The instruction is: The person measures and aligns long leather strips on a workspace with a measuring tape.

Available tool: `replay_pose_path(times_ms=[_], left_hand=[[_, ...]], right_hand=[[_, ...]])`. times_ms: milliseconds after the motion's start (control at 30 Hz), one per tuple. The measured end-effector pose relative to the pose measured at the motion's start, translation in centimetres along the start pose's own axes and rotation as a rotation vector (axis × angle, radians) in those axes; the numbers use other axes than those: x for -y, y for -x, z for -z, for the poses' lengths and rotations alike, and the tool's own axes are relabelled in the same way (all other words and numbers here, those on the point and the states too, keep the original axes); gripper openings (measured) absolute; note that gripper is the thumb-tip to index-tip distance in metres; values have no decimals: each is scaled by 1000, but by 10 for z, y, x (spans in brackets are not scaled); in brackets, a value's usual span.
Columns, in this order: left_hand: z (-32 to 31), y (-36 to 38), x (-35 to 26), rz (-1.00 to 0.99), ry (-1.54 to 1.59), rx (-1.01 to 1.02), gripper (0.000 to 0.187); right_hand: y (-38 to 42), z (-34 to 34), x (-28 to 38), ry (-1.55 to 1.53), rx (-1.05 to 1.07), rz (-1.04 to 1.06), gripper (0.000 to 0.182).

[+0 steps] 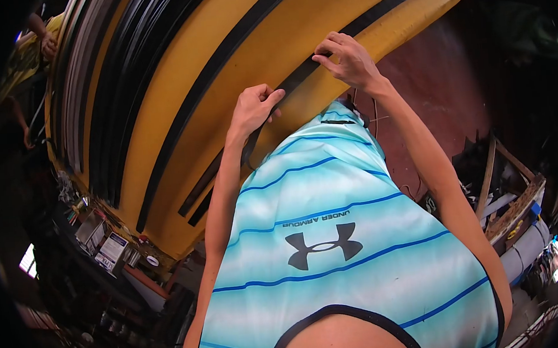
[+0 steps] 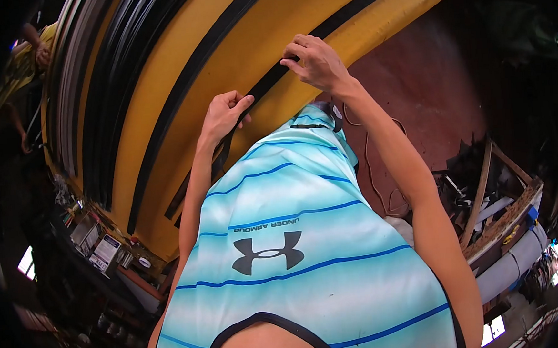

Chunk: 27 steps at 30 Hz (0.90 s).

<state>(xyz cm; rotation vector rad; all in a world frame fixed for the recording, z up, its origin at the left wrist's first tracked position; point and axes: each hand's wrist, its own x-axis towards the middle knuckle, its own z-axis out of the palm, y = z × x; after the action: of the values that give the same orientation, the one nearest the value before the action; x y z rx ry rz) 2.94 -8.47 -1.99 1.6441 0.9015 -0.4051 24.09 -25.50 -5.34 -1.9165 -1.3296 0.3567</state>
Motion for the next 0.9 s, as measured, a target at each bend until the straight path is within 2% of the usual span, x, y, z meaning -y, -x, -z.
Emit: replay_pose_path(times_ms=[133,300,400,700,900], left_hand=[[1,1,-4,22,-9,-3,37],[-3,-1,-12,64,-47,0,36],[-5,-6,-4,38,63,23,36],[9,-10,-16,116,-38,145,35],[6,-11,-15,126,-58,122,35]], right_hand=[[-5,-3,-3,45,55,-39,18],[-6,1,-5,-50,89,-103,20],[-4,-1,-7,-41,86,-90,20],[-4,1,-9,-73,88,-98,20],[-6,1,-9,-71,83,-92,20]])
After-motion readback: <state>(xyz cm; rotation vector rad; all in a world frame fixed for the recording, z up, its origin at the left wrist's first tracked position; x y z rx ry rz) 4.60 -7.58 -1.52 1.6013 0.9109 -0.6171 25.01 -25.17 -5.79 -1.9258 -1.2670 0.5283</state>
